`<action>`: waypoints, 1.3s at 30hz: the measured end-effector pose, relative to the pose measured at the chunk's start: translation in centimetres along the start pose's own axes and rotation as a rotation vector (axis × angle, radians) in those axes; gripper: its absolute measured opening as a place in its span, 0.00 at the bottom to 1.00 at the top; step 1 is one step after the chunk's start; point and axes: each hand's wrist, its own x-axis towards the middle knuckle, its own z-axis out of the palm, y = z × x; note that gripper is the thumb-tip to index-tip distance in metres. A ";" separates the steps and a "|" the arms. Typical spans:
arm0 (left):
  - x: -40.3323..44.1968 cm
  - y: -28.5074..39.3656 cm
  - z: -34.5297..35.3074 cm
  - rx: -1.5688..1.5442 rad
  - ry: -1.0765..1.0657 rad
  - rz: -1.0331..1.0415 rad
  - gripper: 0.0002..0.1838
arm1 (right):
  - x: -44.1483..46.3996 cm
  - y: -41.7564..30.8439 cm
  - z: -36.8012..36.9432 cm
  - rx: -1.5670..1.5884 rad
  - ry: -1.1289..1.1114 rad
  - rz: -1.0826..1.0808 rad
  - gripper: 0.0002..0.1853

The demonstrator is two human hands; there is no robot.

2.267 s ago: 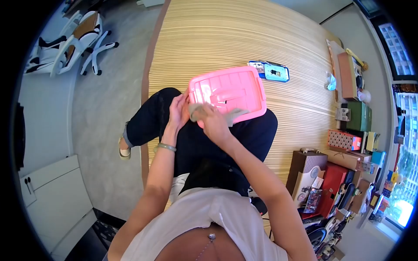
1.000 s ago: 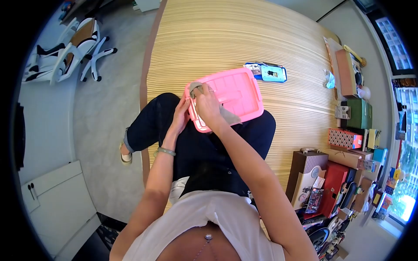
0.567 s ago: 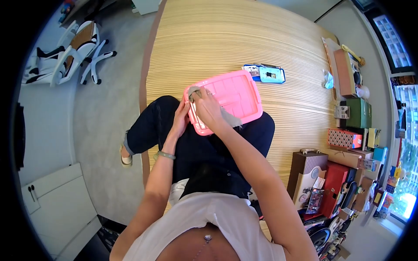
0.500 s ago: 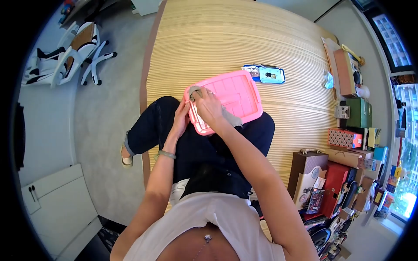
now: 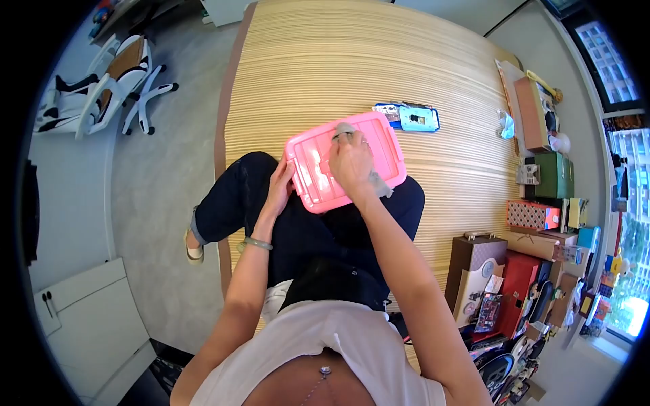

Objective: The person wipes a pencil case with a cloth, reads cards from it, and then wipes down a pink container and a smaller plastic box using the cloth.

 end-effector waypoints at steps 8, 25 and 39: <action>0.2 -1.1 -0.6 0.002 -0.012 0.031 0.33 | -1.9 -4.3 1.5 0.356 -0.182 -0.124 0.09; -0.5 0.5 0.0 -0.030 -0.038 -0.035 0.33 | 1.3 1.2 0.1 0.296 -0.060 -0.066 0.08; -0.4 0.7 0.2 -0.007 -0.040 -0.021 0.34 | 1.5 0.5 0.7 0.278 -0.146 0.165 0.10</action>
